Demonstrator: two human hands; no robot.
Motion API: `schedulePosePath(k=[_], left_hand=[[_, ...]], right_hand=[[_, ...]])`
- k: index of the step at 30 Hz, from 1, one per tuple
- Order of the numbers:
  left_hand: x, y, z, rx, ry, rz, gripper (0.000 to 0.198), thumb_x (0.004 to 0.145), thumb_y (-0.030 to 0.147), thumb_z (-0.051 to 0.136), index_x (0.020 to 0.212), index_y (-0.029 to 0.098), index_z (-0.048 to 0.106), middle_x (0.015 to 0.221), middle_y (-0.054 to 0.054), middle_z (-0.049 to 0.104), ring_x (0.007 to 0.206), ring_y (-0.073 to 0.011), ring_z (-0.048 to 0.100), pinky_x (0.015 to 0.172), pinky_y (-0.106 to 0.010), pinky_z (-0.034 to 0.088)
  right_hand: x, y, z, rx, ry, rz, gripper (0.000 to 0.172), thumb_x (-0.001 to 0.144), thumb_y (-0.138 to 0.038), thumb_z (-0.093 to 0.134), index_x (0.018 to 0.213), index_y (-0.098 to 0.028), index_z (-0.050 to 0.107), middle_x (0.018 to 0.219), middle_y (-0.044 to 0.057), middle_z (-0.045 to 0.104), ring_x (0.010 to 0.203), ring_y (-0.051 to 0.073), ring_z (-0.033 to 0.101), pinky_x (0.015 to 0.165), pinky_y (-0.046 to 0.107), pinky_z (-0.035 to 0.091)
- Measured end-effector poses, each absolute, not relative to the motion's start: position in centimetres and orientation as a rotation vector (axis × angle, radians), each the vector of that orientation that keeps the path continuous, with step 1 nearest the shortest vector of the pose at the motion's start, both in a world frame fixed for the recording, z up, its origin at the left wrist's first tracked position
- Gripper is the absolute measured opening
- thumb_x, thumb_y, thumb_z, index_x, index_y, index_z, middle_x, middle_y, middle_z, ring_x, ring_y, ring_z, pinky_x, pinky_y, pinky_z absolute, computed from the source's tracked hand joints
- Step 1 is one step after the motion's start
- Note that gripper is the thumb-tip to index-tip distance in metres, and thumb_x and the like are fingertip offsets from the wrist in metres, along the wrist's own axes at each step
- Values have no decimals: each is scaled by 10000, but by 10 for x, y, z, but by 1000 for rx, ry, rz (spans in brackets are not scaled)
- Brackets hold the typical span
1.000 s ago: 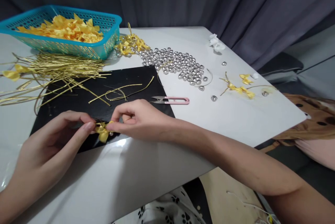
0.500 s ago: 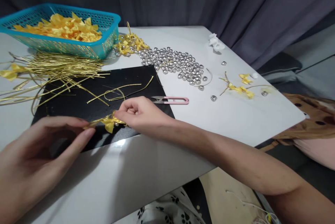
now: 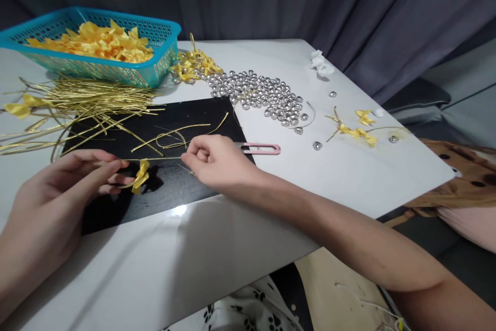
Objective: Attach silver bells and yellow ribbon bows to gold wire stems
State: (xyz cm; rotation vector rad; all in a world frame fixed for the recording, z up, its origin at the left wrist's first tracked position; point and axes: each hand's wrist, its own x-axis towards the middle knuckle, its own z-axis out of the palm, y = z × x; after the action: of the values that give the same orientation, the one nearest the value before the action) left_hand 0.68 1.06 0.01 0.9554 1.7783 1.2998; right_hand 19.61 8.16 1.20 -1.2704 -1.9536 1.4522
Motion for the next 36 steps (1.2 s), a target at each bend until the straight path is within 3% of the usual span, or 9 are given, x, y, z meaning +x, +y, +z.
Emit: schedulePosePath(k=[6,10,14,21,26,31,36], left_hand=[[6,5,6,947,1689,1250,183,742,319,684,876,214,618,830,31,636,792,-110,572,669,-186,422],[7,5,6,1193,1674,1126,254,800,376,602,1004,229,636,657,50,532,635,-110,501,596,-217,399],[12,5,5,1554,1710,923,310,747,390,653,1014,233,668,578,74,362,522,-104,392,510,-240,337],[13,0,4,1889,1547,1005,99,788,262,622,810,266,719,629,29,528,573,-120,484,496,-242,359],[14,2,4,1790,1654,1018,132,793,301,611,744,238,716,606,17,524,541,-124,465,460,-253,334],[13,3,5,1755,1681,1005,137,803,317,609,767,237,715,636,16,512,560,-125,441,482,-259,323],[11,4,4,1713,1672,994,152,790,338,622,737,220,701,641,18,493,568,-122,441,492,-254,328]], right_hand=[[198,88,14,-1294,-1855,1450,178,843,-216,565,693,-119,559,491,-82,343,442,25,268,427,196,170],[197,85,21,-1225,-1857,1473,165,840,-191,580,701,-105,601,449,-97,285,423,24,229,416,201,152],[197,79,28,-1054,-1815,1643,116,786,-183,660,712,-104,618,445,-109,250,418,18,200,399,200,124],[199,74,28,-883,-1743,1831,176,758,-264,705,756,-110,620,456,-111,276,423,13,207,392,187,132],[203,80,27,-811,-1483,1933,163,781,-270,669,756,-135,582,463,-107,307,393,14,163,359,192,90],[207,88,32,-846,-1201,1990,81,832,-140,557,751,-135,553,543,-88,290,409,17,117,346,191,102],[211,94,39,-998,-1139,1869,108,875,-148,518,768,-149,535,628,-60,348,438,23,102,346,200,128]])
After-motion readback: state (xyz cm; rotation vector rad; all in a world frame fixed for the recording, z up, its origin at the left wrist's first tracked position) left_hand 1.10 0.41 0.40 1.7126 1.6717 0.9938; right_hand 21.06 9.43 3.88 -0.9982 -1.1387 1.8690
